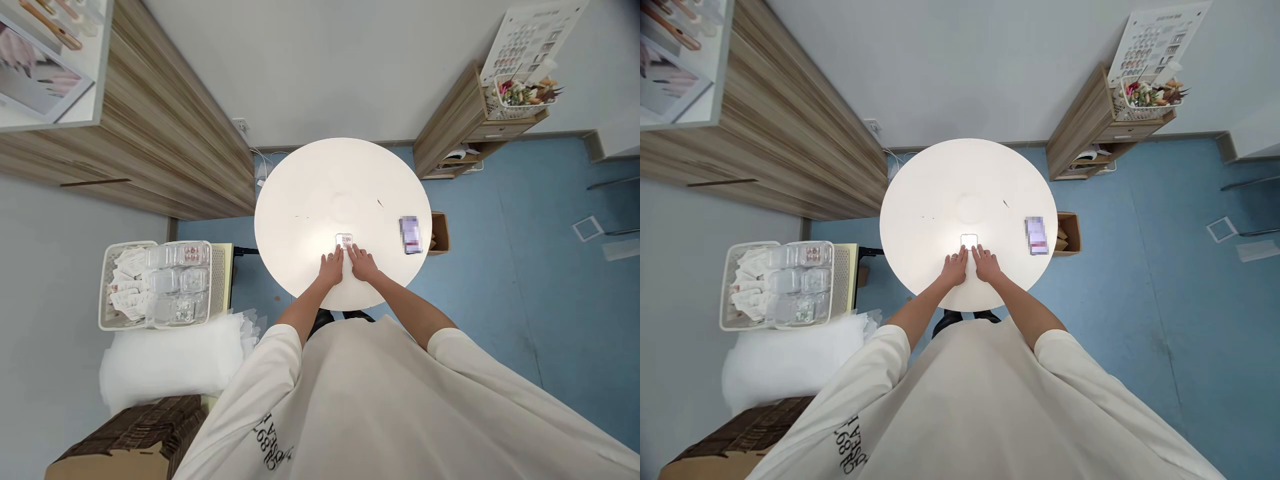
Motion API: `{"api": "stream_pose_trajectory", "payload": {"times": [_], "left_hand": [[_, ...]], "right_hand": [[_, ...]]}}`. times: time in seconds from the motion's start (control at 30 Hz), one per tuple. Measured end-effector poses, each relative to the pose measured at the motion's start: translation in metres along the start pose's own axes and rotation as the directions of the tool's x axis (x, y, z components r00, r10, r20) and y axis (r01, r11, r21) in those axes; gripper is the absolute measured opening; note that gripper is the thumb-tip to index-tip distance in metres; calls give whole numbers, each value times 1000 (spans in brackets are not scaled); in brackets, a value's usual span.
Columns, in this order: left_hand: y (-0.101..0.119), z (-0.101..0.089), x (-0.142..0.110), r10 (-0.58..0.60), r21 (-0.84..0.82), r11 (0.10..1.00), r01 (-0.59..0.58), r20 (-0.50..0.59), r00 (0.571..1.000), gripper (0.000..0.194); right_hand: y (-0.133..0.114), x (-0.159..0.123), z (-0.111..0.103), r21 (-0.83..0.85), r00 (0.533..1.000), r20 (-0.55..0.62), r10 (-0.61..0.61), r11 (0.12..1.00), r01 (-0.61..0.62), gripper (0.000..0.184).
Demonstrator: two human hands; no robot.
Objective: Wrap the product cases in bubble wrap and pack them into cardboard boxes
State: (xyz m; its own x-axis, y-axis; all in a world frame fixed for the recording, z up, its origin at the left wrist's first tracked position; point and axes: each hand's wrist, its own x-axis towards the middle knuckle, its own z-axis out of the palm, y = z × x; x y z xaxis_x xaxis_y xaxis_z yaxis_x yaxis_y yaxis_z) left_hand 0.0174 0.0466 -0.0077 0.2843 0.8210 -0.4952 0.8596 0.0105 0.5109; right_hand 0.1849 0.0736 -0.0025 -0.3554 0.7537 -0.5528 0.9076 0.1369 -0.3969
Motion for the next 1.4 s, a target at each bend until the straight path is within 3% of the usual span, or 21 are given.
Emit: {"api": "stream_pose_trajectory", "payload": {"times": [0.13, 0.27, 0.4, 0.53, 0.7, 0.83, 1.13, 1.27, 1.4], "left_hand": [[4, -8, 12, -32, -74, 997, 31, -1, 1000, 93], [7, -15, 3, -15, -70, 997, 17, 21, 1000, 90], [4, -21, -21, -43, -55, 998, 44, 34, 999, 89], [-4, -26, -54, -88, -45, 995, 85, -60, 994, 88], [-23, -32, -94, -167, -102, 983, 151, -177, 970, 83], [-42, -33, -126, -238, -140, 967, 211, -220, 946, 78], [-106, -12, -221, -323, -294, 928, 229, -326, 889, 71], [-141, 5, -279, -353, -317, 917, 242, -359, 864, 71], [-174, 27, -336, -385, -343, 904, 254, -397, 833, 71]], "right_hand": [[0, 8, -8, 45, 1000, -6, 18, 999, -17, 90], [1, -1, -9, 46, 1000, -20, 12, 999, -11, 88], [-1, -17, -11, 53, 999, -38, 13, 999, -11, 84], [-13, -24, -17, 31, 997, -56, -48, 998, 50, 79], [-49, -22, -22, -67, 985, -33, -168, 984, 166, 69], [-84, -27, -14, -87, 970, -26, -241, 967, 238, 63], [-164, -45, 50, 154, 935, -29, -355, 922, 355, 47], [-213, -63, 97, 235, 935, -46, -352, 906, 353, 44], [-261, -90, 152, 293, 937, 20, -348, 899, 327, 42]]}}
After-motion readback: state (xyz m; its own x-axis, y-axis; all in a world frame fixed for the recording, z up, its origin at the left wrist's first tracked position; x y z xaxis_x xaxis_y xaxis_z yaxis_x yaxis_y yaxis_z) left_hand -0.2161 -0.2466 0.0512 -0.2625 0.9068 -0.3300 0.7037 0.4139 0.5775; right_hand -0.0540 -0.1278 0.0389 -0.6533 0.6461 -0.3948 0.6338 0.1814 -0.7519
